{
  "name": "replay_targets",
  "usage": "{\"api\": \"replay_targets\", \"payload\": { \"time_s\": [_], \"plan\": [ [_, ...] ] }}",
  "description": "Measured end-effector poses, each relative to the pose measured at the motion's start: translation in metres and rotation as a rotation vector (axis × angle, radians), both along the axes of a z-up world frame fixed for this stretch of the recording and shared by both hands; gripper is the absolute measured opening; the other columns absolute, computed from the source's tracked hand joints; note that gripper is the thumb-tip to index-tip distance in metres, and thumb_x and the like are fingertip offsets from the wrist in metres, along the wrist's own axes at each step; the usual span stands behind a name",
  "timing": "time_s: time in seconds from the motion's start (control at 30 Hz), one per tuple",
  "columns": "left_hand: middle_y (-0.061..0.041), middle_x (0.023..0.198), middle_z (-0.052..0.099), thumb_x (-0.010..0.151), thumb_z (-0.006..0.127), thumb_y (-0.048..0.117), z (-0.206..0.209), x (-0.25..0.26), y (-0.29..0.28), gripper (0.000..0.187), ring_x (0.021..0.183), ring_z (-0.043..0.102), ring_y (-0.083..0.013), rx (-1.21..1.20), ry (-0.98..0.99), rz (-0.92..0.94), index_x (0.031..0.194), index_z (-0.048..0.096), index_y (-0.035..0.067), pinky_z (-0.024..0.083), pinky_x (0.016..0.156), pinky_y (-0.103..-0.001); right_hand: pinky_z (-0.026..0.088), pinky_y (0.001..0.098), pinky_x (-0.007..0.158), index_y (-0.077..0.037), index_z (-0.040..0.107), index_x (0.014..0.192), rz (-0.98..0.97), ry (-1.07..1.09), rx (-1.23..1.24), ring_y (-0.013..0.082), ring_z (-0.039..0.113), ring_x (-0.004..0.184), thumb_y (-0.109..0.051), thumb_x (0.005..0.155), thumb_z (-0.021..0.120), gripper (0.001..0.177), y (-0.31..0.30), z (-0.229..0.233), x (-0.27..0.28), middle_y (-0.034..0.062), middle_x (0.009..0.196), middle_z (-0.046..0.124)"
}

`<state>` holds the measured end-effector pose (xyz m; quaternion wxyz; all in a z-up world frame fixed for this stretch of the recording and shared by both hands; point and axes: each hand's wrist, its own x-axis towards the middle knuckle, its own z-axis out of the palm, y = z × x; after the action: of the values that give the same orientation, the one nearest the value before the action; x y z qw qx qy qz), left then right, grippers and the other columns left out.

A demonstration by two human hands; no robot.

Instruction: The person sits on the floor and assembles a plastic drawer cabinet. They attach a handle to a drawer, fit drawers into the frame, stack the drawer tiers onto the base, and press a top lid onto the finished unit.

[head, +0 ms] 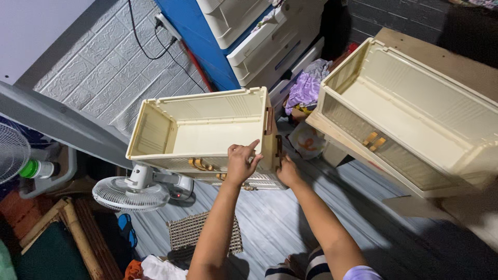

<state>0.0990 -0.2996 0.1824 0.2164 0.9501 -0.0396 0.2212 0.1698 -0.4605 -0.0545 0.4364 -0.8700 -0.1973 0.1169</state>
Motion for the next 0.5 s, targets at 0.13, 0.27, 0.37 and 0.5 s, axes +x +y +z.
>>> {"api": "replay_targets", "payload": {
  "time_s": [0.13, 0.27, 0.37, 0.5],
  "plan": [
    [0.0, 0.083, 0.071, 0.087, 0.079, 0.031, 0.002, 0.001, 0.001, 0.051, 0.081, 0.065, -0.0209, -0.007, -0.012, -0.016, 0.133, 0.066, 0.014, 0.04, 0.096, -0.042, 0.05, 0.0453, 0.103, -0.007, 0.057, 0.137, -0.027, 0.08, -0.026, 0.0406, 0.058, 0.123, -0.008, 0.077, 0.068, 0.061, 0.009, 0.001, 0.001, 0.0196, 0.14, 0.057],
    [-0.001, 0.084, 0.07, 0.087, 0.08, 0.031, 0.003, 0.003, 0.002, 0.051, 0.081, 0.064, -0.0213, 0.011, -0.021, -0.017, 0.133, 0.066, 0.014, 0.04, 0.096, -0.042, 0.049, 0.0469, 0.1, -0.005, 0.059, 0.133, -0.037, 0.1, -0.065, 0.0419, 0.058, 0.121, -0.01, 0.078, 0.071, 0.056, 0.01, 0.002, 0.004, 0.022, 0.139, 0.056],
    [-0.001, 0.083, 0.07, 0.087, 0.08, 0.031, 0.001, 0.002, 0.001, 0.051, 0.081, 0.064, -0.0216, 0.02, -0.031, -0.015, 0.133, 0.066, 0.014, 0.04, 0.096, -0.042, 0.05, 0.0438, 0.105, 0.0, 0.062, 0.127, -0.024, 0.075, -0.096, 0.0406, 0.059, 0.124, -0.016, 0.083, 0.071, 0.048, 0.004, 0.002, 0.008, 0.024, 0.14, 0.057],
    [0.0, 0.083, 0.069, 0.088, 0.079, 0.03, -0.007, -0.008, -0.007, 0.05, 0.082, 0.064, -0.0211, 0.014, -0.044, -0.01, 0.133, 0.066, 0.015, 0.04, 0.097, -0.042, 0.043, 0.0425, 0.111, 0.008, 0.057, 0.131, -0.022, -0.105, -0.04, 0.0436, 0.05, 0.133, -0.014, 0.079, 0.073, 0.059, -0.016, 0.003, 0.008, 0.0301, 0.149, 0.047]
  ]
}}
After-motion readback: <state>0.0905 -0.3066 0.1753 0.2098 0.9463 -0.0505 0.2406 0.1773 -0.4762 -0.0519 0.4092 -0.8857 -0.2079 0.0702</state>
